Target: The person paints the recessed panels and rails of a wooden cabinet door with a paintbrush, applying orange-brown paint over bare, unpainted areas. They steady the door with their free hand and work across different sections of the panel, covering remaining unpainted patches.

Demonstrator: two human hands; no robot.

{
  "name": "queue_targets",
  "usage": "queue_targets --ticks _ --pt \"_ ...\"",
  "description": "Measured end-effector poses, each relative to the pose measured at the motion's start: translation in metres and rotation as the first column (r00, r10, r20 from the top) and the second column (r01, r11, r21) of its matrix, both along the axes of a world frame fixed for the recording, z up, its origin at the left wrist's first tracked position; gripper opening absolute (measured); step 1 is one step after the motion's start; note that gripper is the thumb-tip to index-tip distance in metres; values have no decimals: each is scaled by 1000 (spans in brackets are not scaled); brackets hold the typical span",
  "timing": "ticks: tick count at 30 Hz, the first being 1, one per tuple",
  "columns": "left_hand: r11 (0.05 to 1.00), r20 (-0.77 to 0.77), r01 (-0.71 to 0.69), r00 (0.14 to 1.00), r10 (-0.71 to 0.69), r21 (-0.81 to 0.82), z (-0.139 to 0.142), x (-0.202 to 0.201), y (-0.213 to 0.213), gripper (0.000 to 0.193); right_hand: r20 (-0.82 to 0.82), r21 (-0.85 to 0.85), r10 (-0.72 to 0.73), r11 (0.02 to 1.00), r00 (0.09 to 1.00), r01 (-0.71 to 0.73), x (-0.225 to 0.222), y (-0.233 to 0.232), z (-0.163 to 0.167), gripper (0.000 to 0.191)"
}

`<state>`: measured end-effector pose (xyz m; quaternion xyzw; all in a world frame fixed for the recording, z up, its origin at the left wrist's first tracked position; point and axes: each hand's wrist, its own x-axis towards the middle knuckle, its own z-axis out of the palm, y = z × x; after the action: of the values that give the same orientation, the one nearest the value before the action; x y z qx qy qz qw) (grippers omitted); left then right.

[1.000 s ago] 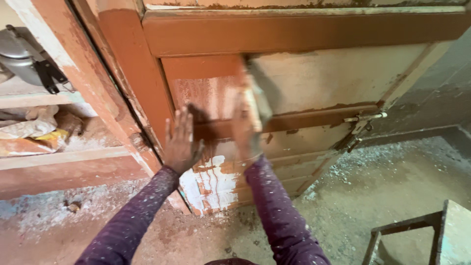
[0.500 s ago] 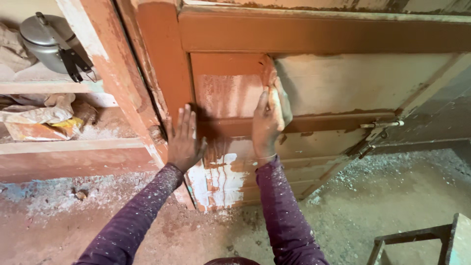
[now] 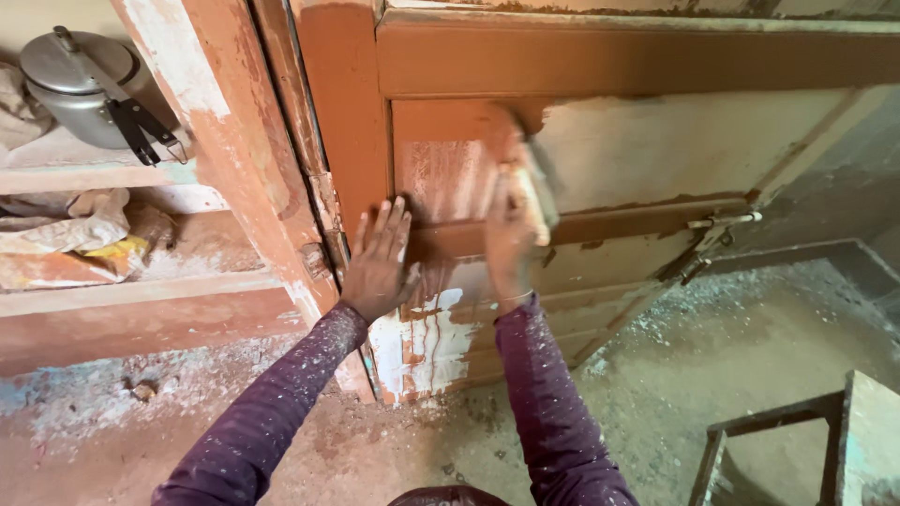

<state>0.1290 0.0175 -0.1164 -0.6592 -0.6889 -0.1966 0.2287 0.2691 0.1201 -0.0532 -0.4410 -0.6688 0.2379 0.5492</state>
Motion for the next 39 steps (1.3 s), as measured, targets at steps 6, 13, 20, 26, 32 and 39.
queue_targets --ticks 6,13,20,26,32,39 --pt "990 206 126 972 -112 -58 -9 12 24 74 -370 330 469 873 802 -359 -47 -50 7 18" --pt "980 77 198 978 -195 -23 -6 14 29 77 -295 342 457 871 839 -354 -24 -41 16 19" --pt "978 -25 205 978 -206 -31 -15 11 19 87 -198 579 11 808 980 108 33 28 28 22" --pt "961 112 274 957 -269 -30 -31 25 29 89 -211 603 -133 762 968 237 42 32 20 20" --pt "976 16 199 980 -198 -85 -36 39 40 91 -405 221 88 975 910 5 24 25 13 24" --pt "975 85 221 972 -217 -35 -42 68 53 91 -195 590 261 801 946 -99 37 33 9 30"
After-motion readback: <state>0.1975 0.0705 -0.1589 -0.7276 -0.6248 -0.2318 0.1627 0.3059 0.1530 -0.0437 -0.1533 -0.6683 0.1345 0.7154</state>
